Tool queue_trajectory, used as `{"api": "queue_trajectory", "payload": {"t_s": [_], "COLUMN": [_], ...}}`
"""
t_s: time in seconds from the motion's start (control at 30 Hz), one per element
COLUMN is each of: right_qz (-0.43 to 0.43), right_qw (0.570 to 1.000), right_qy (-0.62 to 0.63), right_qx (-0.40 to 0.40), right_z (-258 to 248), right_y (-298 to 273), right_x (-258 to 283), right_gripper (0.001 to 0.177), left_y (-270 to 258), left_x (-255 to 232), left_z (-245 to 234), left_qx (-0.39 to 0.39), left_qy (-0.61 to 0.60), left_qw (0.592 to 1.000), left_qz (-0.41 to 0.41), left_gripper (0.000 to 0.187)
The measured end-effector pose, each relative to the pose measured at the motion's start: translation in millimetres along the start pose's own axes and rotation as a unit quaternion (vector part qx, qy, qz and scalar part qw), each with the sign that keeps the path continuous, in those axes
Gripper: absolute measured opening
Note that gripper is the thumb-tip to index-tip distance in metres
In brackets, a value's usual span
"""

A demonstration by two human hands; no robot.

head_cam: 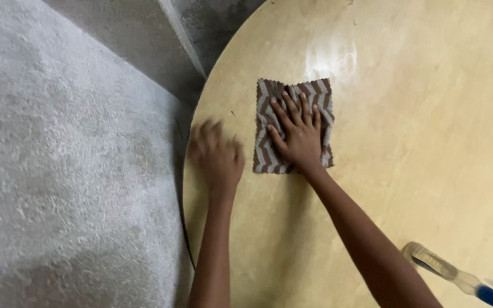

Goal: The person cleans a round wooden table using a spray bottle and a patterned cloth. They repeatedly spray liquid onto the table surface and wipe it down with the cloth, moving around the table to cover different areas.

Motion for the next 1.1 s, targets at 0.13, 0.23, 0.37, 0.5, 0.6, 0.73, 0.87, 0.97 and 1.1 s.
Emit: {"api": "queue_trajectory", "payload": {"t_s": [0.13, 0.23, 0.37, 0.5, 0.6, 0.73, 0.87, 0.97, 1.1], "right_qz": [0.005, 0.014, 0.012, -0.016, -0.052, -0.050, 0.003, 0.005, -0.029], "right_qw": [1.000, 1.000, 1.000, 1.000, 0.998, 0.998, 1.000, 1.000, 0.999], "right_qy": [-0.001, -0.008, -0.014, -0.014, 0.012, 0.023, 0.002, -0.027, -0.016], "right_qx": [0.007, 0.009, -0.014, -0.004, 0.022, 0.028, 0.001, -0.015, -0.007], "right_z": [8, 23, 37, 48, 32, 19, 24, 45, 63], "right_y": [6, 32, 67, 67, 38, 31, 63, 102, 118], "right_x": [-5, -18, -14, 0, 1, -19, -39, -44, -37], "right_gripper": [0.061, 0.063, 0.061, 0.064, 0.062, 0.060, 0.062, 0.064, 0.064], "left_y": [57, 58, 65, 68, 70, 71, 69, 73, 71], "left_x": [-14, -15, -25, -26, -26, -26, -27, -28, -26], "left_z": [47, 51, 45, 41, 38, 37, 38, 39, 40], "left_qx": [-0.012, 0.019, 0.015, 0.024, 0.051, 0.022, 0.011, 0.018, 0.031], "left_qy": [0.049, 0.081, 0.085, 0.077, 0.081, 0.062, 0.080, 0.082, 0.078], "left_qw": [0.993, 0.993, 0.994, 0.995, 0.994, 0.995, 0.994, 0.994, 0.994], "left_qz": [0.104, 0.081, 0.072, 0.063, 0.054, 0.071, 0.078, 0.075, 0.070], "left_gripper": [0.060, 0.063, 0.063, 0.065, 0.064, 0.062, 0.060, 0.059, 0.059]}}
Point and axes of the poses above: each hand's wrist, its own y-axis towards the middle knuckle, its own z-axis out of the palm, x = y × z, the point moved 1 cm from there along y, towards the middle knuckle, and after that the axes turned 15 degrees about -x, right-handed, at the moved point
